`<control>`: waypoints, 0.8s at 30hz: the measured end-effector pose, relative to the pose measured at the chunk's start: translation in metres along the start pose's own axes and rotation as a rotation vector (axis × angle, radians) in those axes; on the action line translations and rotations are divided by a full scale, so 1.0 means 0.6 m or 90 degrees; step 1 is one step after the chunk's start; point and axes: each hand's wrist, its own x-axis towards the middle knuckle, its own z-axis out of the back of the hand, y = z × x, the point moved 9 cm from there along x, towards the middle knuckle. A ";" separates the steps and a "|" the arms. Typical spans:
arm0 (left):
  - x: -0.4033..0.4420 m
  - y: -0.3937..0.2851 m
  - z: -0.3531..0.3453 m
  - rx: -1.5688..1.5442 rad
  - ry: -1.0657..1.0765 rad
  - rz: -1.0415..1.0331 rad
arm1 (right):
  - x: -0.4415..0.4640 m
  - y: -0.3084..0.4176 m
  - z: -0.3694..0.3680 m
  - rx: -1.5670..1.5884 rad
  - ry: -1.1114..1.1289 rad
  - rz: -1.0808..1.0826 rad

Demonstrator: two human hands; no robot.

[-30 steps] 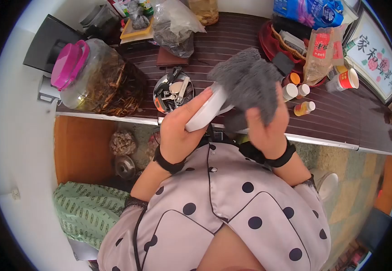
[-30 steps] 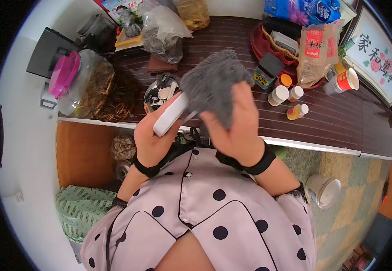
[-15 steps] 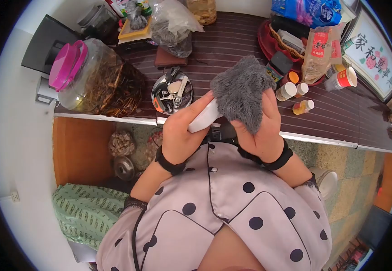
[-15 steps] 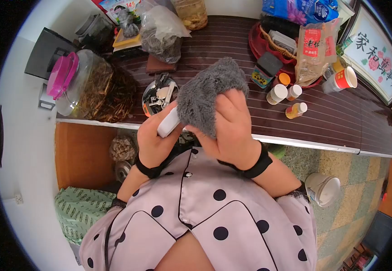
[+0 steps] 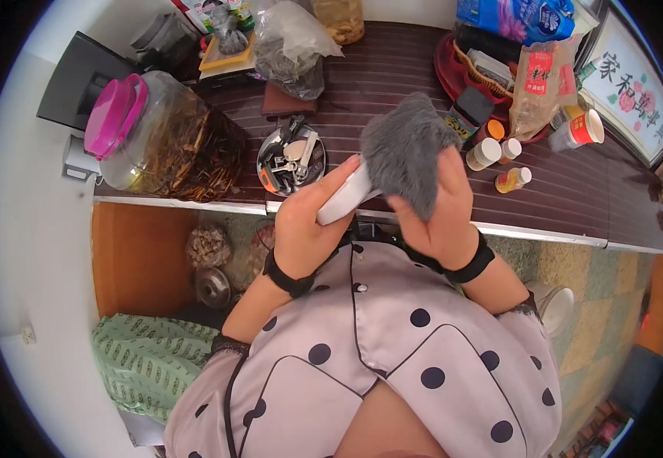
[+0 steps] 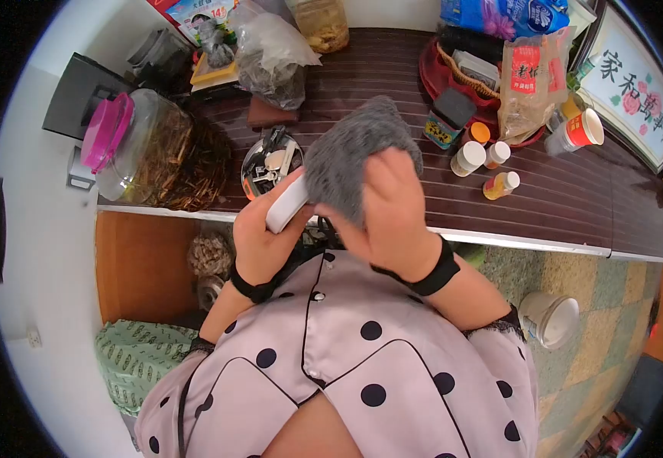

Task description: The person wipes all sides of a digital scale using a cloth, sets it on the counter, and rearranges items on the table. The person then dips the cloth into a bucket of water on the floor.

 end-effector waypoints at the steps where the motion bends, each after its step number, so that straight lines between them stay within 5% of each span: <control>1: -0.001 0.001 0.001 0.008 0.002 0.008 | 0.000 0.000 -0.001 0.016 -0.006 0.004; 9: -0.002 0.017 -0.003 -0.024 0.008 0.056 | -0.021 -0.079 -0.024 -0.018 -0.040 -0.108; 11: -0.002 0.031 -0.001 -0.042 0.001 0.078 | -0.016 -0.025 -0.040 0.003 0.005 -0.067; 14: -0.006 0.025 0.000 0.004 0.013 -0.069 | -0.007 0.034 -0.051 0.076 0.018 0.043; 16: -0.004 0.028 -0.002 0.003 0.009 -0.041 | -0.030 0.037 -0.091 0.015 0.155 0.099; 20: 0.000 0.024 -0.008 -0.014 0.006 0.018 | -0.025 -0.058 -0.073 0.008 0.025 -0.056; 24: -0.009 0.033 -0.012 -0.047 0.038 0.028 | -0.021 -0.068 -0.059 0.041 0.049 -0.008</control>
